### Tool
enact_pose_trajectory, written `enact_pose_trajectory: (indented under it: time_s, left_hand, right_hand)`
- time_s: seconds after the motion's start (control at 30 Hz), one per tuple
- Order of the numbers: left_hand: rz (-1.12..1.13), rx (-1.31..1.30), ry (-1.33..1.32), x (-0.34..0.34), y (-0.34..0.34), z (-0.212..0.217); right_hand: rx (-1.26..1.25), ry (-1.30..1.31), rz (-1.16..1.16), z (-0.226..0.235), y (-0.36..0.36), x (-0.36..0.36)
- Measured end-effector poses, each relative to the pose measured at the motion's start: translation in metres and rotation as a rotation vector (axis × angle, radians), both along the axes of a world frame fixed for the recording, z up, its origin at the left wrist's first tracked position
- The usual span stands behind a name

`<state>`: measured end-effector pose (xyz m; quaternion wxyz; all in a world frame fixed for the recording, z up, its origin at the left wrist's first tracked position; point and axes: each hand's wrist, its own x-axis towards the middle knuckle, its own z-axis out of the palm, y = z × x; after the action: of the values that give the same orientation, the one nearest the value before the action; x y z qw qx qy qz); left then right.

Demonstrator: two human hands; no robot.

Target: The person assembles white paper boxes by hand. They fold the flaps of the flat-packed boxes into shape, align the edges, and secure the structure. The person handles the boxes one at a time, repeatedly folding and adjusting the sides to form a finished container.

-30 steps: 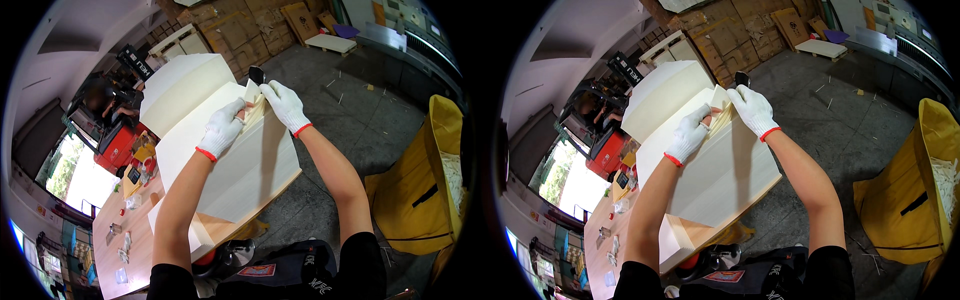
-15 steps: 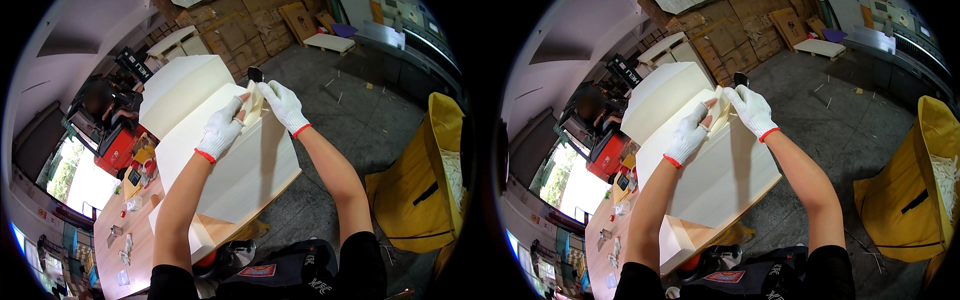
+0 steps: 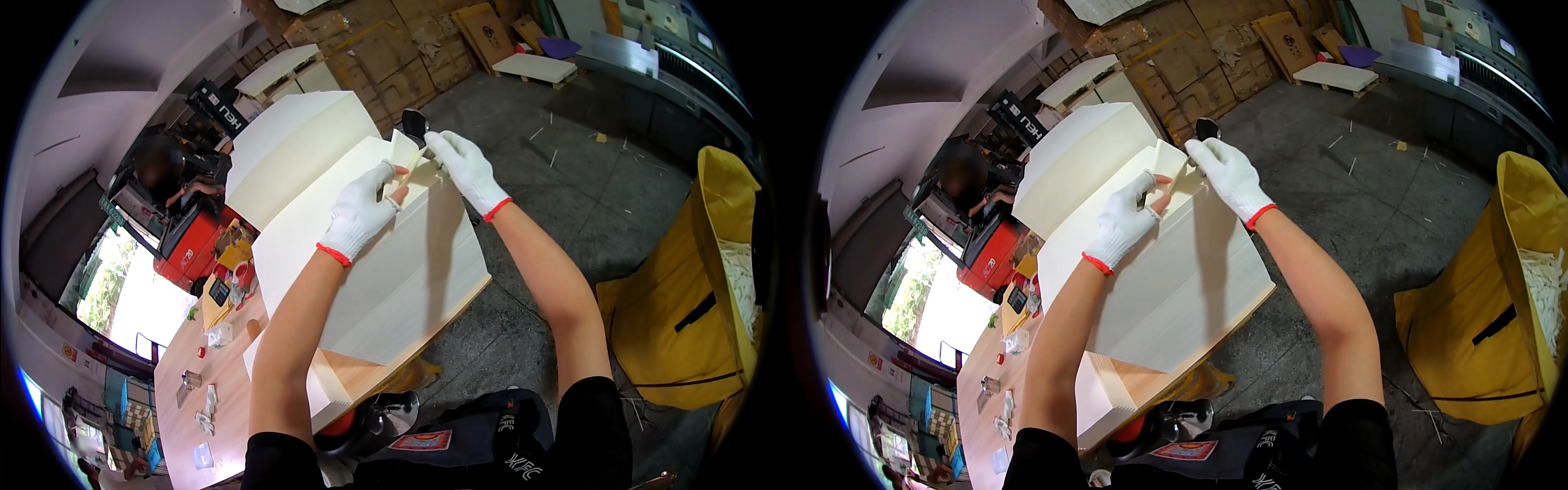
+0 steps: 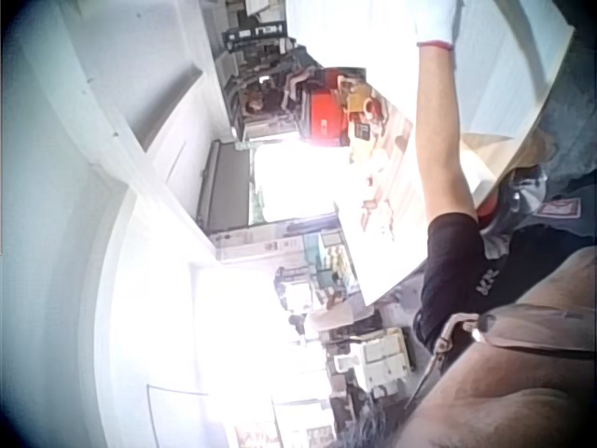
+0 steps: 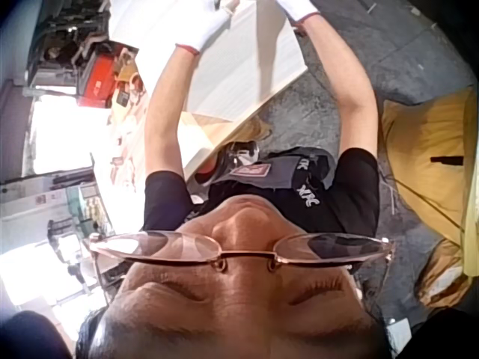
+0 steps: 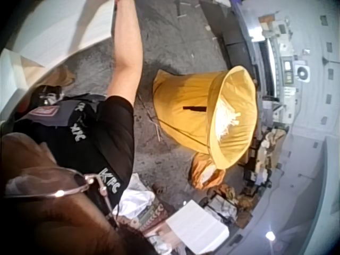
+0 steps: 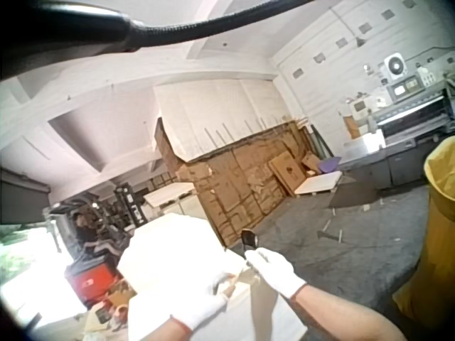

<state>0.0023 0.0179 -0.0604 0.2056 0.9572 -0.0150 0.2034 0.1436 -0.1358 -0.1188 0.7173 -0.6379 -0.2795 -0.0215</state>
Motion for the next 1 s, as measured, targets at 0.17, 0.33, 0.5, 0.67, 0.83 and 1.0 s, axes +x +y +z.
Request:
enact_pose_trajectory:
  time_s: [0.17,0.33,0.5,0.67,0.83,1.0]
  left_hand:
    - [0.057,-0.130,0.091,-0.006,-0.005,0.009]
    - [0.063,-0.085,0.130,-0.008,-0.012,0.016]
    - [0.075,-0.108,0.149,-0.002,-0.006,0.008]
    - [0.097,-0.063,0.192,-0.004,-0.013,0.017]
    - [0.083,-0.122,0.177,-0.003,-0.006,0.012]
    - [0.054,-0.038,0.116,-0.002,-0.004,0.008]
  right_hand:
    - [-0.697,-0.278,-0.203,0.017,-0.035,-0.007]
    - [-0.796,-0.809,-0.227,0.018,-0.040,0.009]
    - [-0.608,-0.731,-0.181,0.026,-0.024,0.010]
    - [-0.367,-0.146,-0.028,0.016,-0.008,0.008]
    - [-0.264,-0.145,-0.103,0.009,-0.002,-0.003]
    - [-0.219,-0.139,-0.102,0.004,0.000,-0.003]
